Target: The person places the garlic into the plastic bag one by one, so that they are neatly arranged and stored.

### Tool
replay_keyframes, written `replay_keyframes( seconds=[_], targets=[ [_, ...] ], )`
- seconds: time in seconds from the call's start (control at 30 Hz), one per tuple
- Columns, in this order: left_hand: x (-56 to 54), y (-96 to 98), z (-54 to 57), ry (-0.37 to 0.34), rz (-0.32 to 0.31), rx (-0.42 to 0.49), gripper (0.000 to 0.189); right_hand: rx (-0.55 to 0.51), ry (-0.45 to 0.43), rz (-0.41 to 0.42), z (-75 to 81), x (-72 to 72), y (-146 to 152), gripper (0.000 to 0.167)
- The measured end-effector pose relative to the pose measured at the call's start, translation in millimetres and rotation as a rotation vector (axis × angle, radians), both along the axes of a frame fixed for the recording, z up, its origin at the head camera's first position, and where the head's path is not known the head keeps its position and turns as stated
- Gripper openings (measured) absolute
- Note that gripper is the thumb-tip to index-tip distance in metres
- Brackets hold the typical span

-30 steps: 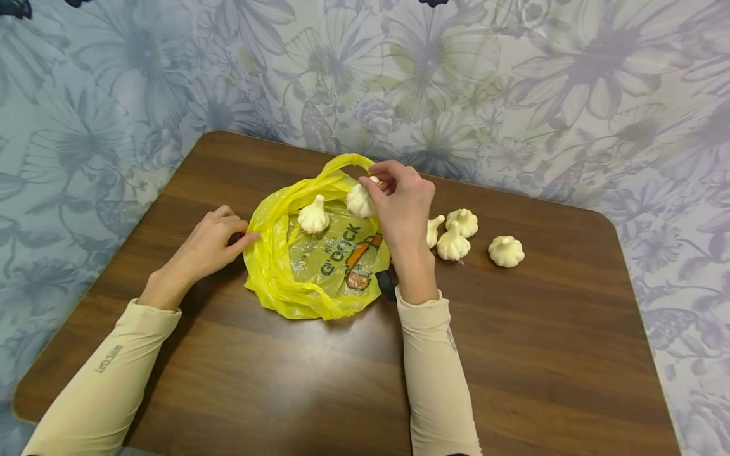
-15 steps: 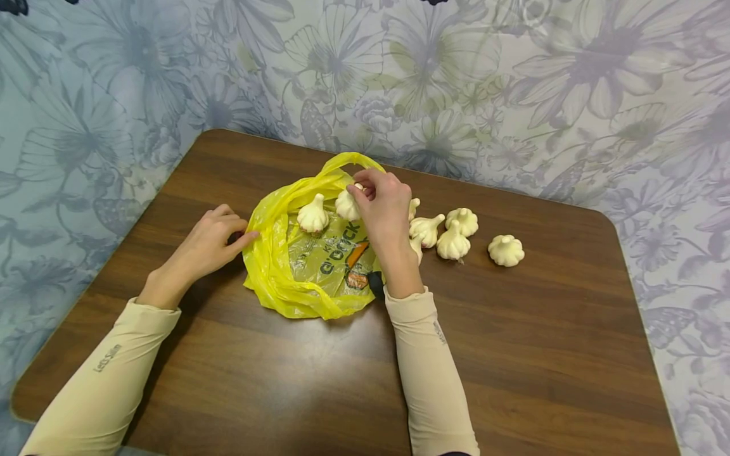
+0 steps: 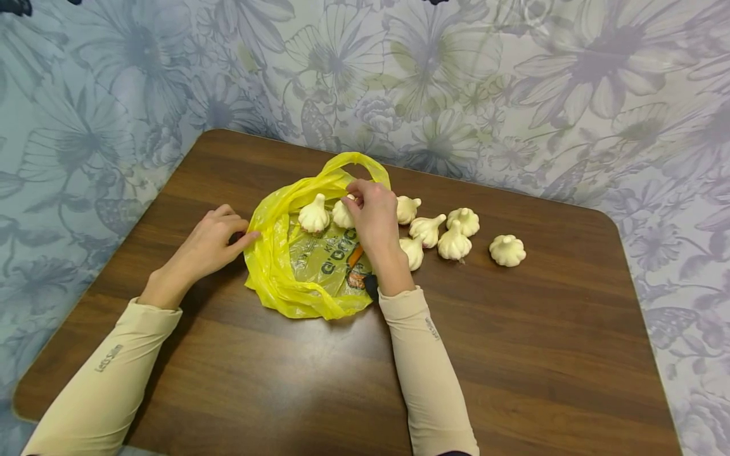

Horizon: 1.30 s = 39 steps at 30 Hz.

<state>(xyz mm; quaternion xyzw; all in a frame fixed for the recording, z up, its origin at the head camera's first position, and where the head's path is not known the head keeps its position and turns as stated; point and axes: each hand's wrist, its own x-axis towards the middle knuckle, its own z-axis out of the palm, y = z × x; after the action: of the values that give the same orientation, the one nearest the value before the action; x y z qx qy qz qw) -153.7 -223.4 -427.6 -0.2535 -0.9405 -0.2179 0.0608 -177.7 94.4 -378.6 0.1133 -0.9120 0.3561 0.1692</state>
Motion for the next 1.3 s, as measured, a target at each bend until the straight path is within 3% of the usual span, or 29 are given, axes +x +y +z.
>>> replay_keyframes(
  seconds=[0.33,0.67,1.3],
  targets=[
    [0.9,-0.1,0.6,0.006,-0.003,-0.002,0.022,0.022,-0.025,0.013,-9.1,-3.5,-2,0.02],
    [0.9,0.8,0.8,0.007,-0.006,0.0,0.021,0.024,-0.024,0.015,-6.2,-2.0,1,0.026],
    [1.2,0.2,0.4,0.011,-0.007,0.0,0.021,-0.013,0.021,-0.007,4.6,4.7,5,0.019]
  ],
)
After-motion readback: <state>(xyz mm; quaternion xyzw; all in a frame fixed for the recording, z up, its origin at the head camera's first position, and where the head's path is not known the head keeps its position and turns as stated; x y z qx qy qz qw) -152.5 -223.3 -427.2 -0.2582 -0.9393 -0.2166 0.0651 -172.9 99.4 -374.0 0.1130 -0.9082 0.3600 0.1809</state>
